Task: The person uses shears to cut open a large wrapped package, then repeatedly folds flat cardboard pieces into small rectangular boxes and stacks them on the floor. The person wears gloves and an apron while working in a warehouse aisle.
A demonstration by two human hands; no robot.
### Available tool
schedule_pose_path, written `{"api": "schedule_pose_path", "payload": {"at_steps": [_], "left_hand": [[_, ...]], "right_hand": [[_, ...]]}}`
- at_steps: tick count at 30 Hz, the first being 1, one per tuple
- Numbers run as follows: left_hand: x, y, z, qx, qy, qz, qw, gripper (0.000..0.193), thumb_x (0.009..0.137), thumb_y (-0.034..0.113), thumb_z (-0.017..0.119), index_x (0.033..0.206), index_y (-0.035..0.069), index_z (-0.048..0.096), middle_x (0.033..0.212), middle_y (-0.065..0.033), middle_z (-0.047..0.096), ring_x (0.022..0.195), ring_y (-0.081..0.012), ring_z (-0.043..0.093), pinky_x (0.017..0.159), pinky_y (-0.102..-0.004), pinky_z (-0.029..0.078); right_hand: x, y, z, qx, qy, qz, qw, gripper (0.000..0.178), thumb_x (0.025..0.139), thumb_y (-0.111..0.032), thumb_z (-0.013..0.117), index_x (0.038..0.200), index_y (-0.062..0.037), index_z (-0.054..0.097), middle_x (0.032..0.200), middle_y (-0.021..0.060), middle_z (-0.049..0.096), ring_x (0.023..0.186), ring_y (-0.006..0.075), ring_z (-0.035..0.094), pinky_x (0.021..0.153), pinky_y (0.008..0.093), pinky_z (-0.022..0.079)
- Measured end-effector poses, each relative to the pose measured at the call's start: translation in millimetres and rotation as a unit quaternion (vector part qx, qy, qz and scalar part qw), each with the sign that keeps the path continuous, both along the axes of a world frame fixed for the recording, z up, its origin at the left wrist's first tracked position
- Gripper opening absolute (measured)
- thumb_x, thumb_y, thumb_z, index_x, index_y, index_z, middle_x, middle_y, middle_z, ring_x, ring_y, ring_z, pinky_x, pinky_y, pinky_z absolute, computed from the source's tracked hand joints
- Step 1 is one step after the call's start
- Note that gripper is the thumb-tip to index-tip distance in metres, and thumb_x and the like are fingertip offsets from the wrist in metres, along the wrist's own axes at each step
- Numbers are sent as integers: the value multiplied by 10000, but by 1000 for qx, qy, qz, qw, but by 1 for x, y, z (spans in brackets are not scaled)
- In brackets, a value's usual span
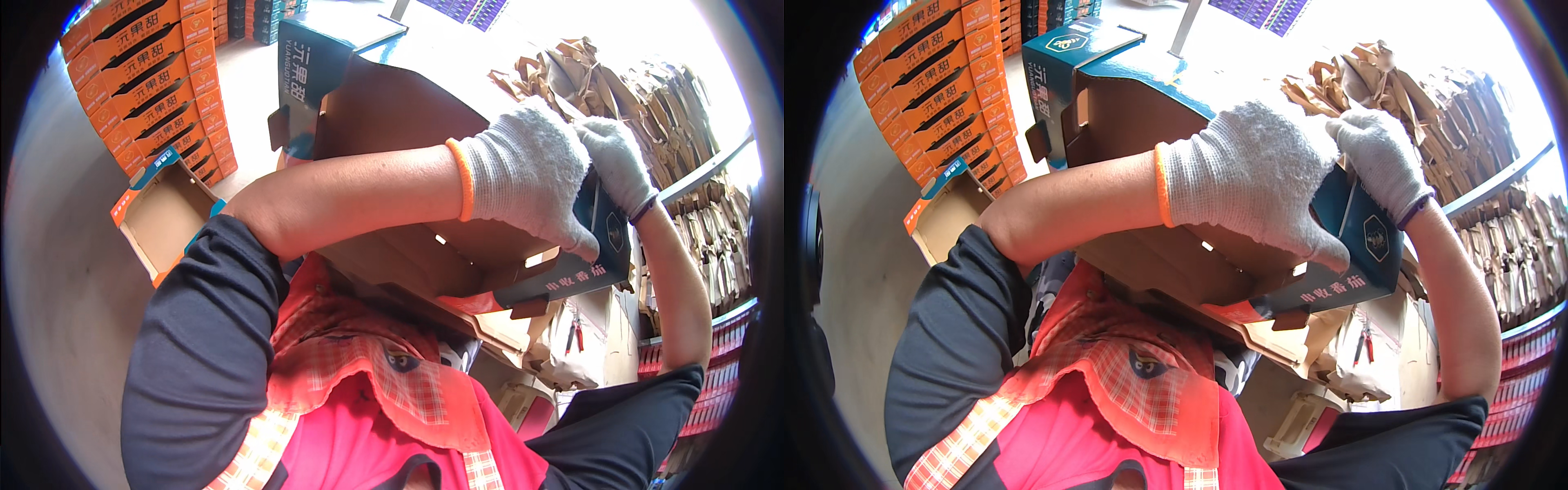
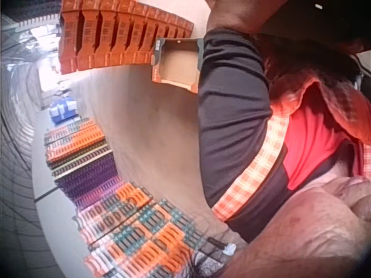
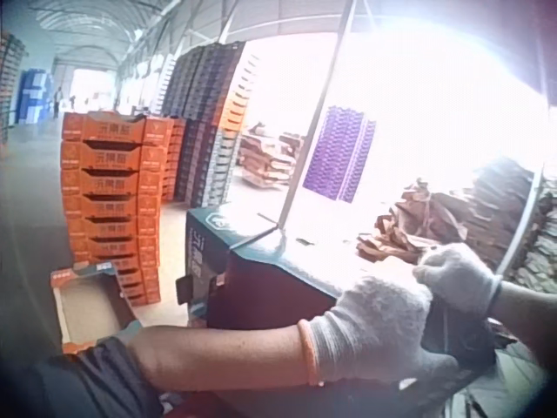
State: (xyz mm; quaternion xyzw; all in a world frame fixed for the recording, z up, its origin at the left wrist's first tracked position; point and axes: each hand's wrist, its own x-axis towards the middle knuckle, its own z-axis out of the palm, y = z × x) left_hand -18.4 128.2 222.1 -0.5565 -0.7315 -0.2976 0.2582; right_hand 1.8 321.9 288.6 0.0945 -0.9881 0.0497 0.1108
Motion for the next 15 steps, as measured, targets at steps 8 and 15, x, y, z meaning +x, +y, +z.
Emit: {"api": "schedule_pose_path", "payload": {"at_steps": [8,15], "left_hand": [[18,-10,-10,69,26,-1,997,794,580,722,724,701,-60,655,658,-216,617,652,-357,661,604,-407,534],[-31,-25,-5,372,-56,-186,907,489,920,350,622,1278,25,548,1122,-205,628,988,-253,635,850,-369,517]], "right_hand": [[0,-15,-18,-17,58,61,996,270,931,-237,570,889,1,690,769,150,667,706,263,636,696,361,495],[33,-59,-1,8,-4,85,996,604,806,-392,696,1274,-34,563,1138,186,647,1071,245,613,948,295,449]]}}
